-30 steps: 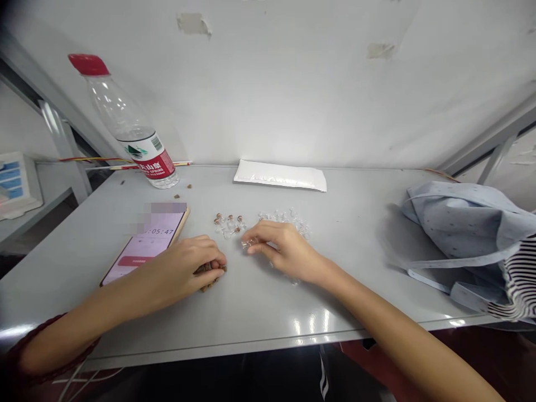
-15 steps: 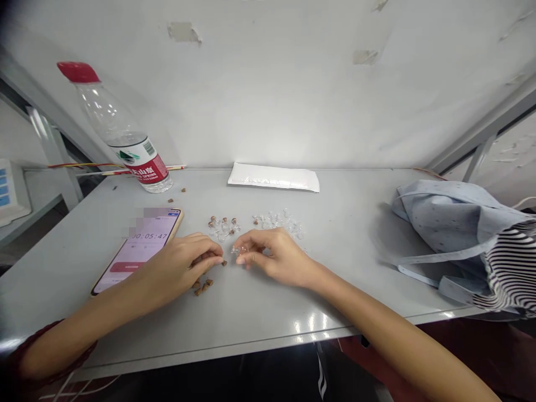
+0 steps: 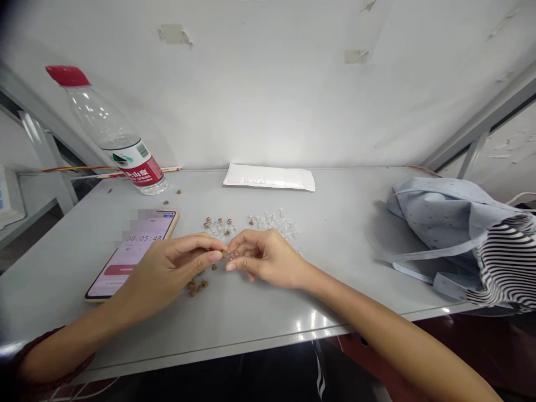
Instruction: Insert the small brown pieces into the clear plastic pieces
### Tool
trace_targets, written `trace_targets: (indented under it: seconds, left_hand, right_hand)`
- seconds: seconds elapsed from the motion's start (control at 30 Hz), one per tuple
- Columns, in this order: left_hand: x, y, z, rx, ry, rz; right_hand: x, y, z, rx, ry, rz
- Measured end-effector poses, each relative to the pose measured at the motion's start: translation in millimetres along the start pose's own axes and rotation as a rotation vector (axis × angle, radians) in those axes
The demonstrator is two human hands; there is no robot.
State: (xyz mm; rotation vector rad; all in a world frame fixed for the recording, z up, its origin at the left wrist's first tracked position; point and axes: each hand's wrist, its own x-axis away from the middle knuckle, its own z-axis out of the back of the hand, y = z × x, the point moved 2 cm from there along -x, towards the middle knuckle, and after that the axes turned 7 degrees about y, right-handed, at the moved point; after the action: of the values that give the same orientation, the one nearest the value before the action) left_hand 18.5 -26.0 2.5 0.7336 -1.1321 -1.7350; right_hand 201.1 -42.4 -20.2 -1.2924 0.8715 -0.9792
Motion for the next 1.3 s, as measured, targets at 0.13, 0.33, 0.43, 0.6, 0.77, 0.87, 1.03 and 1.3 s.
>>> trace_targets:
  seconds: [0.13, 0.33, 0.43, 0.6, 0.77, 0.87, 1.03, 1.3]
  left_hand:
    - [0.9, -1.1, 1.0, -0.009, 0.038, -0.019]
    - [-1.9, -3.3, 2.4, -0.037, -0.003, -0.133]
    - [-1.7, -5.3, 1.3, -0.053, 0.024, -0.241]
    - [1.8, -5.1, -3.6, -0.212, 0.117, -0.667]
    - [6.0, -4.3, -5.8, -0.347, 0.132, -0.965]
    - [3.1, -6.0, -2.1, -0.393, 0.066, -0.899]
    - [-4.0, -7.7, 11.4, -0.52, -0.046, -0.687]
    - [-8.5, -12.4, 15.4, -0.647, -0.357, -0.37]
  right_hand:
    - [0.2, -0.2, 1.5, 0.018, 0.003, 0.023]
    - [1.6, -1.8, 2.0, 0.064, 0.0, 0.006]
    - [1.7, -1.7, 0.7, -0.002, 0.01, -0.022]
    - [1.2, -1.4, -1.0, -0.148, 0.048, -0.072]
    - [1.3, -1.4, -1.9, -0.143, 0.064, -0.06]
    - [0.0, -1.5, 0.0, 0.071, 0.08, 0.05]
    - [-2.7, -1.7, 8.4, 0.707, 0.198, 0.481]
    - [-3.5, -0.4, 14.7, 1.007, 0.055, 0.458]
